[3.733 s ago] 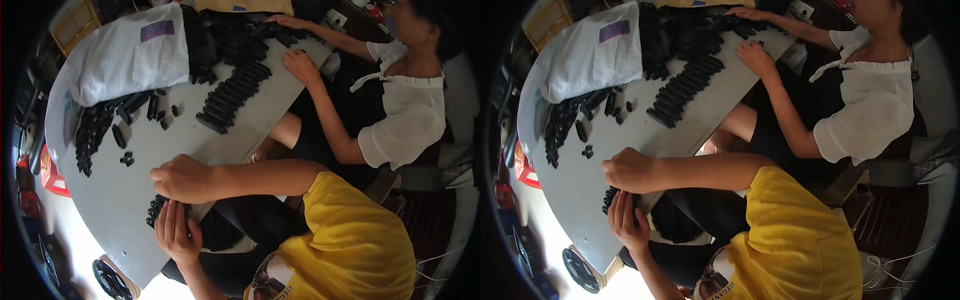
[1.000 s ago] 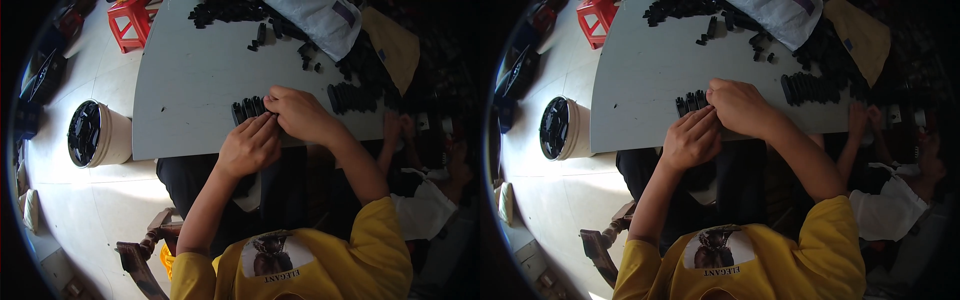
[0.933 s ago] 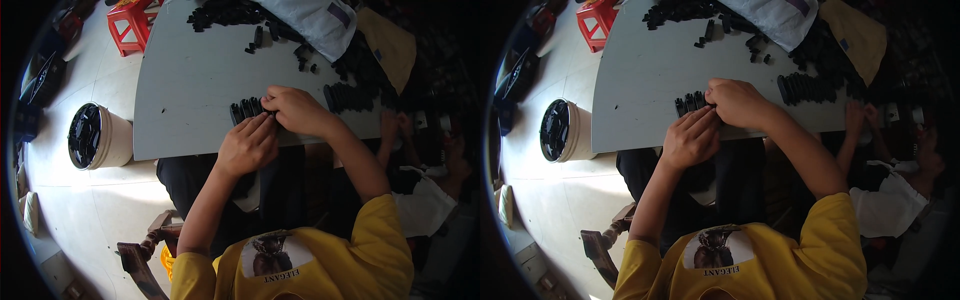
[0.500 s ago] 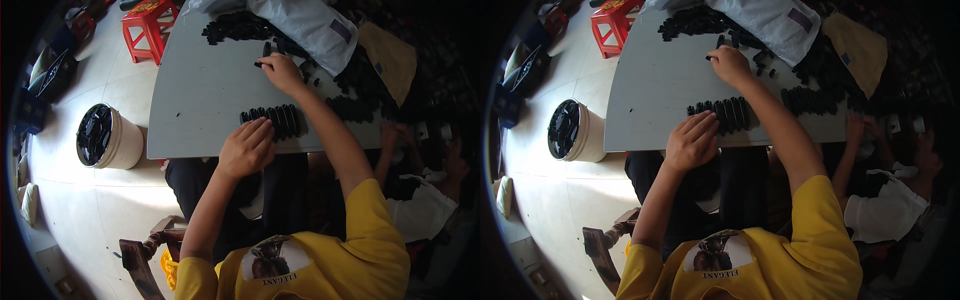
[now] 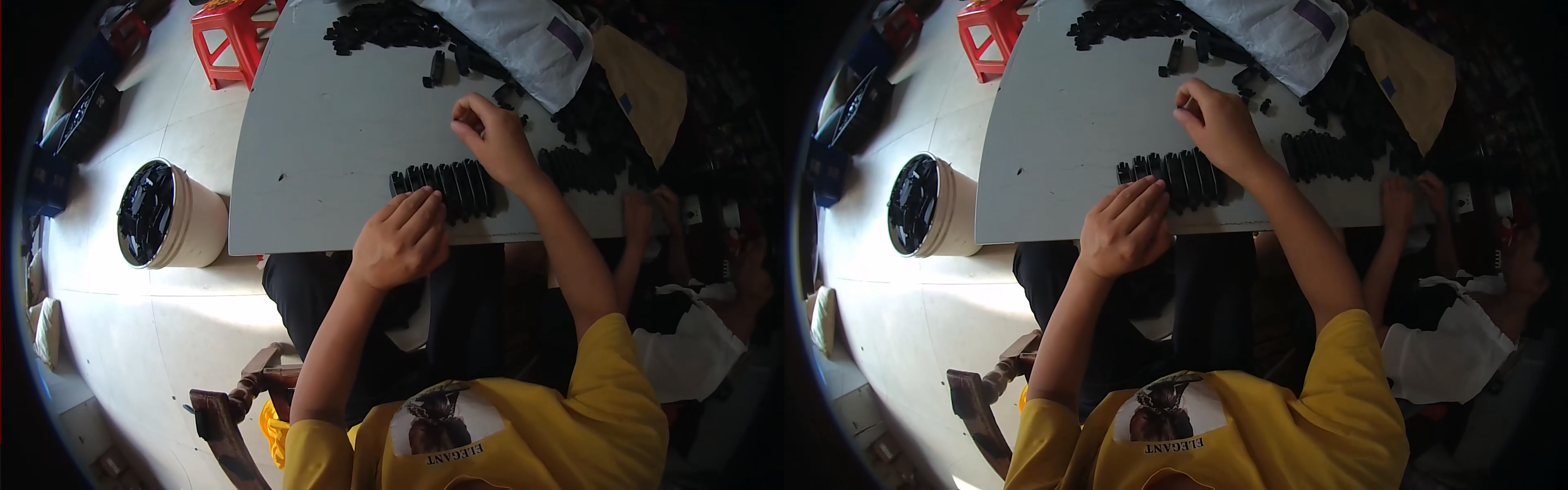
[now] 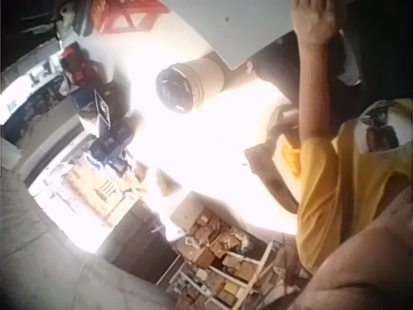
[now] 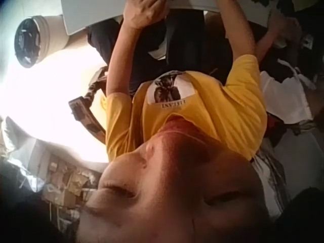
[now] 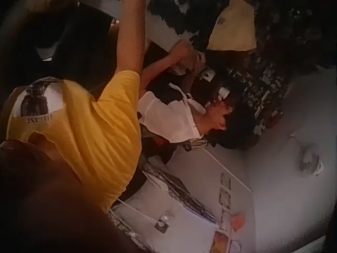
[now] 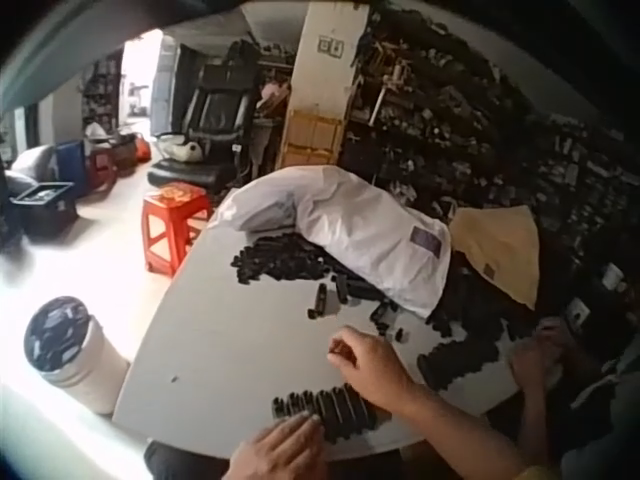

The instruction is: Assembling small black plastic components into chains or rows on a table.

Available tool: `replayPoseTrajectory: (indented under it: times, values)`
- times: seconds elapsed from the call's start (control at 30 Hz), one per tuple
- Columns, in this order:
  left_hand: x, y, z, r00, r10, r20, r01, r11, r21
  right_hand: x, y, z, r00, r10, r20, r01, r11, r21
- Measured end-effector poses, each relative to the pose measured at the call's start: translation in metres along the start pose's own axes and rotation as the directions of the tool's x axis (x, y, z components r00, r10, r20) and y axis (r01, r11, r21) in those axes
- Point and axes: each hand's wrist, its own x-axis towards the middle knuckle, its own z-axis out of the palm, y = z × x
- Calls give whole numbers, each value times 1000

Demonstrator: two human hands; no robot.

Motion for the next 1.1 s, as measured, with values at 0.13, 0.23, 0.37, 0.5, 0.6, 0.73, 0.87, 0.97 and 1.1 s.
replayPoseTrajectory:
  times: [0.13,0.23,0.37,0.5,0.6,0.73,0.87,0.97,1.1]
  values:
    - [-3,-1,-1,1000,-3,12,3,1000,18,-29,-21,-2,992,49,118,-63,991,119]
    - [-2,0,0,1000,-11,10,11,1000,25,-37,-28,3,992,25,123,-44,986,161]
    - [-2,0,2,1000,-11,-12,12,1000,21,-35,-22,16,981,-189,33,189,982,16]
    - [-2,1,2,1000,-17,-26,18,1000,20,-37,-26,23,976,-218,9,217,968,-127]
    - [0,2,2,1000,-15,-27,16,1000,3,-40,-30,23,971,-238,1,232,946,-227]
    - [-1,2,0,998,-56,-12,56,998,-5,-40,-43,14,984,-118,136,152,949,-277]
    - [-1,2,1,999,-47,-10,46,999,-9,-38,-45,7,971,-58,233,122,955,-271]
    - [-1,1,2,999,-52,-7,52,999,-7,-40,-44,12,961,-139,237,214,921,-327]
    - [-2,-1,2,999,-44,-1,44,999,-10,-39,-46,16,965,-95,242,181,914,-362]
